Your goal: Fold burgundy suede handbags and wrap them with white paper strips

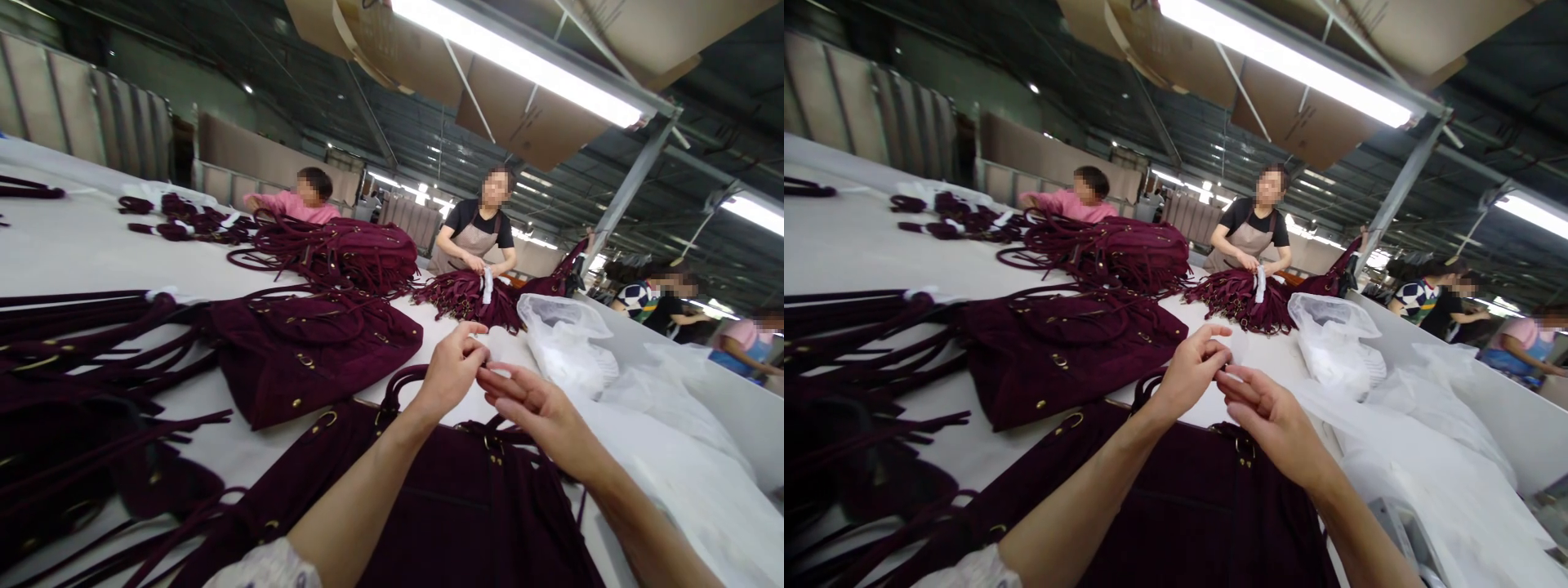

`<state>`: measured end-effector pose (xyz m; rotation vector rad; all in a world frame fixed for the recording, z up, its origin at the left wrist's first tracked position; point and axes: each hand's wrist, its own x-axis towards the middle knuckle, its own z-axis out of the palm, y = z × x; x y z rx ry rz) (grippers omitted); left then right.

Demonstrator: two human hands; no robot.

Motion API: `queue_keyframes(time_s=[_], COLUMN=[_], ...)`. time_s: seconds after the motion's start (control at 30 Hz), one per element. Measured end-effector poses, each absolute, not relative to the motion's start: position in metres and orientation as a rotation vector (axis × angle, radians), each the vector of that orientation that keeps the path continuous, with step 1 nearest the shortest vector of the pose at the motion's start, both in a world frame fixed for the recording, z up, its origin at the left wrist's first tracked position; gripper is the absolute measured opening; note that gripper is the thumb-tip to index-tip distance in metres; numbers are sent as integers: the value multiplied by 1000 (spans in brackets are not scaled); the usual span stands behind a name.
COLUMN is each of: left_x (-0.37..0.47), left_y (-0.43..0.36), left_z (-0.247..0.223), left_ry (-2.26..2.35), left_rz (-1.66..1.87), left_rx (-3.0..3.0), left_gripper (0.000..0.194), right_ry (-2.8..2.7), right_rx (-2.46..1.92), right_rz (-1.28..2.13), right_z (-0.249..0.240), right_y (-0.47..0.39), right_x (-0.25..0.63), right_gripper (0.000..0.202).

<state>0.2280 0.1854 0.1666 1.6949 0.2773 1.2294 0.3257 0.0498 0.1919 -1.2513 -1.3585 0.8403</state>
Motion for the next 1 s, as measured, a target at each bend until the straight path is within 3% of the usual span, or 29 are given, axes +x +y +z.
queue_keyframes(time_s=[0.13, 0.3, 0.5, 1.0], left_x=[230, 231, 231, 225], left_y=[179, 171, 171, 170], left_z=[167, 168, 170, 171], left_ry=[222, 247, 221, 278], left_rz=[1227, 1273, 1388, 1513], left_rx=[1792, 1753, 1589, 1781], left_gripper=[16, 15, 11, 11], right_ry=[-1256, -1267, -1127, -947], right_rx=[-1374, -1447, -1403, -1284], right_rz=[614, 394, 571, 614], right_z=[188, 192, 197, 199], right_y=[60, 67, 75, 88], right_x=[330, 329, 323, 322], right_gripper=[39, 36, 37, 37])
